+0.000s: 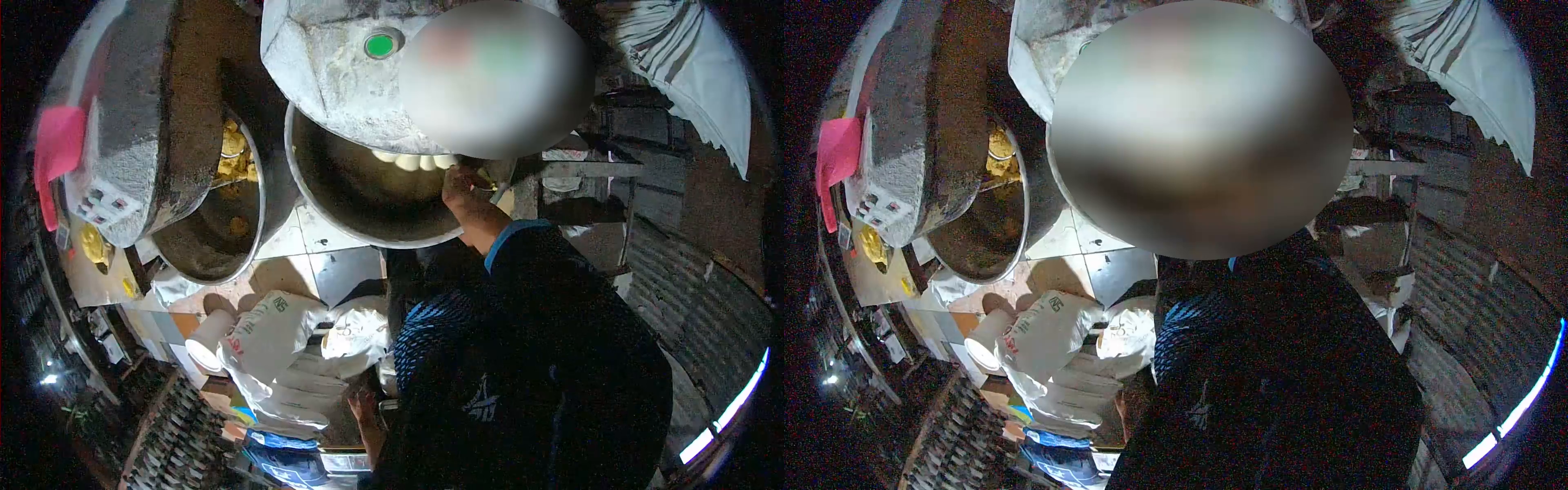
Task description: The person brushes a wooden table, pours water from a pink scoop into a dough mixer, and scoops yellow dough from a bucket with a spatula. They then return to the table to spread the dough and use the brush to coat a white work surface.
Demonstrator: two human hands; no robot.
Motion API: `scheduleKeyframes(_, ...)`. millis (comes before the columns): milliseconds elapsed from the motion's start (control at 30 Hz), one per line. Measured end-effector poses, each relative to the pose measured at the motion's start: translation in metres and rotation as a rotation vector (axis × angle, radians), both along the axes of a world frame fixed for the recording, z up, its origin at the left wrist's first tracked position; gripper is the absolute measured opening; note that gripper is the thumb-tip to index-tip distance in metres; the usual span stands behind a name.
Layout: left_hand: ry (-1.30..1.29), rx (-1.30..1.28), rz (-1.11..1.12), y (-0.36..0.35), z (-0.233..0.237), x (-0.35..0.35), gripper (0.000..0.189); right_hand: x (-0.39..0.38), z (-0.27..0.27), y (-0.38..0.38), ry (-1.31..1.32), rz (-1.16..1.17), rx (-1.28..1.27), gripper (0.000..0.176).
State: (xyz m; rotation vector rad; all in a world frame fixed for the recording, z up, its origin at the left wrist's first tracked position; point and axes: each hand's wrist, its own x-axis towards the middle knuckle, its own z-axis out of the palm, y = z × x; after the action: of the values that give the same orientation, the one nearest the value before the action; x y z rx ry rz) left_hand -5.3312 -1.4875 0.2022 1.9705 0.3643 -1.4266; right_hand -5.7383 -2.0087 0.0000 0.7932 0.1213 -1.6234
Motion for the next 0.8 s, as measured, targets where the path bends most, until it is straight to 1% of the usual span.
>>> scheduleKeyframes(167, 0.057, -0.005, 0.029, 0.001, -0.001, -0.001, 0.049, 0.001, 0.021, -0.004, -0.009, 0.02, -0.087, 0.045)
scheduleKeyframes(300, 0.012, 0.019, 0.023, 0.003, 0.002, -0.009, 0.053, 0.008, 0.031, -0.011, -0.027, 0.04, -0.111, 0.044)
scheduleKeyframes(500, 0.0, 0.049, 0.006, 0.009, 0.003, -0.011, 0.059, 0.003, 0.033, -0.012, -0.052, 0.036, -0.129, 0.042)
scheduleKeyframes(600, -0.018, 0.052, 0.005, 0.012, 0.003, -0.014, 0.062, -0.001, 0.025, -0.009, -0.076, 0.038, -0.135, 0.041)
scheduleKeyframes(800, -0.046, 0.064, -0.014, 0.02, 0.002, -0.013, 0.069, -0.004, 0.039, -0.016, -0.133, 0.024, -0.13, 0.039)
